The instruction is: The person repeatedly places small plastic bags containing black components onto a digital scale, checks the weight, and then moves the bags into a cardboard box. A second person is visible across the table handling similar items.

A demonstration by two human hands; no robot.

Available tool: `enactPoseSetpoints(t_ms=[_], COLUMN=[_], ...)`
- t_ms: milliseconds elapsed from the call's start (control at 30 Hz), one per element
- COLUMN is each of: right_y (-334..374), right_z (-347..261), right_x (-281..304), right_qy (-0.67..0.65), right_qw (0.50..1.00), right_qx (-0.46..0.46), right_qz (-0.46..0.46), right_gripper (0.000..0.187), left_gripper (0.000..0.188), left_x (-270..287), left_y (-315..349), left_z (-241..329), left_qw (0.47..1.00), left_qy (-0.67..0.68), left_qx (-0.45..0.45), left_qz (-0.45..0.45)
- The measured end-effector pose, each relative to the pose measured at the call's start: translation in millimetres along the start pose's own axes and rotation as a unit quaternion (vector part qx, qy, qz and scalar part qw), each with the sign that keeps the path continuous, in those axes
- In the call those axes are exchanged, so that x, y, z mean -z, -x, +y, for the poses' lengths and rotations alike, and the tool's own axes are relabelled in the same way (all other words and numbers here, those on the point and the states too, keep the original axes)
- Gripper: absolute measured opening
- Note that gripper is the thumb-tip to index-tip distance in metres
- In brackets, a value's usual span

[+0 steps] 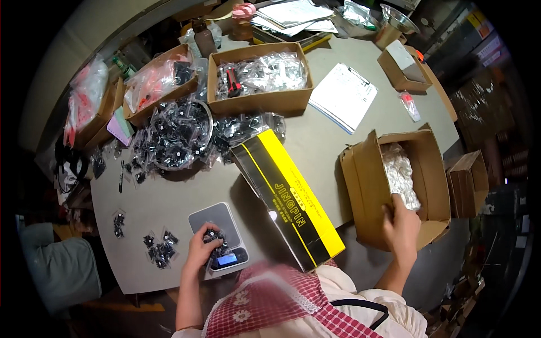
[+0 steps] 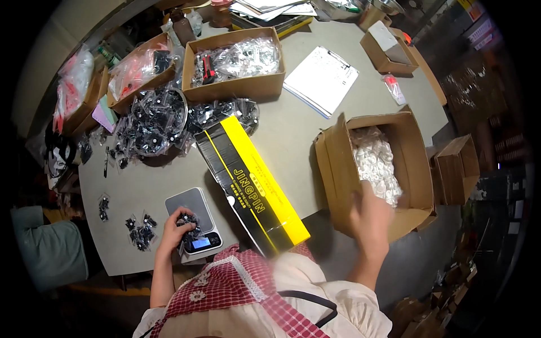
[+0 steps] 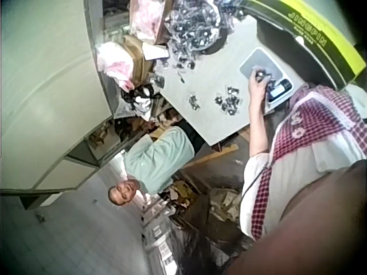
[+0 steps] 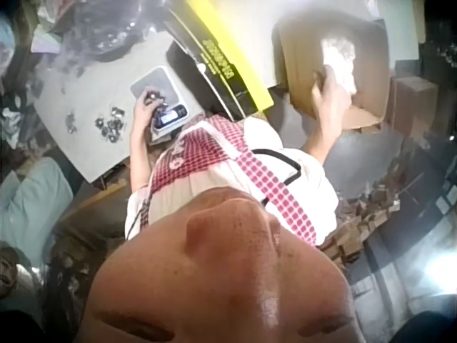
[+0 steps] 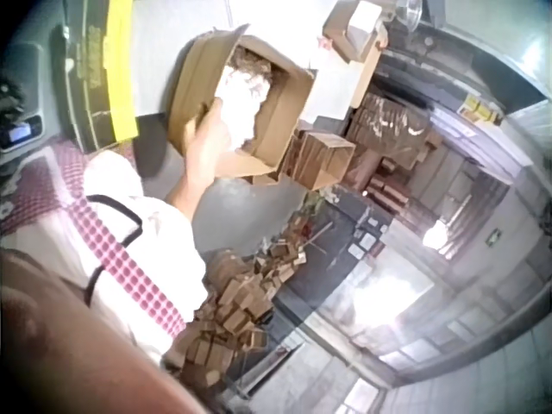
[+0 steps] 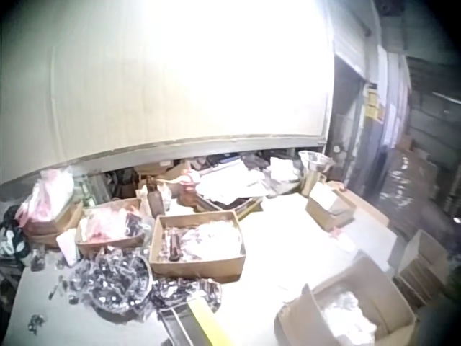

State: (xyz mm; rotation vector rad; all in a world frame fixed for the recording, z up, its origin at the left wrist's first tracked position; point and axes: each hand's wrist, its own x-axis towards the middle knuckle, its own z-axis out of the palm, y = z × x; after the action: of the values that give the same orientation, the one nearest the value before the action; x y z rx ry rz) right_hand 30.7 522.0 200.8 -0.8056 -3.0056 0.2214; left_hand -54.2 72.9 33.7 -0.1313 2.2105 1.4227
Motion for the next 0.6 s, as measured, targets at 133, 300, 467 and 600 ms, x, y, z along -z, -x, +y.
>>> enactPoseSetpoints(t_ms=[133,300,467,600], right_y=[1.7,-71.6,-241.0,-306.5], right_z=[-9.3,-84.3,-109.5,-89.7], right_x=[-14.9,-92.4,-249.8,-247.6], right_qy=[-0.04,-0.389,-0.065,-0.062], right_qw=[0.941,0.893,0.993,0.996], right_qx=[0.146,0.212,0.01,-0.034], right_qz=[0.304,0.076,-0.098,-0.06], right_gripper=[0.033,0.044,0.092,0.109], left_gripper=[0.03,0.028,0.022,0.019], left_x=[-2.1,-1.3,-1.1,-4.9], left_y=[-0.1,-7.0,3.8,24.8], left_z=[-9.4,-13.1,-3.7,12.6], left_qw=[0.999,0.999,0.983,0.955], left_qy=[0.04,0.035,0.176,0.278], left_qx=[-0.003,-0.023,0.027,0.05], left_qz=[0.006,0.01,0.038,0.093])
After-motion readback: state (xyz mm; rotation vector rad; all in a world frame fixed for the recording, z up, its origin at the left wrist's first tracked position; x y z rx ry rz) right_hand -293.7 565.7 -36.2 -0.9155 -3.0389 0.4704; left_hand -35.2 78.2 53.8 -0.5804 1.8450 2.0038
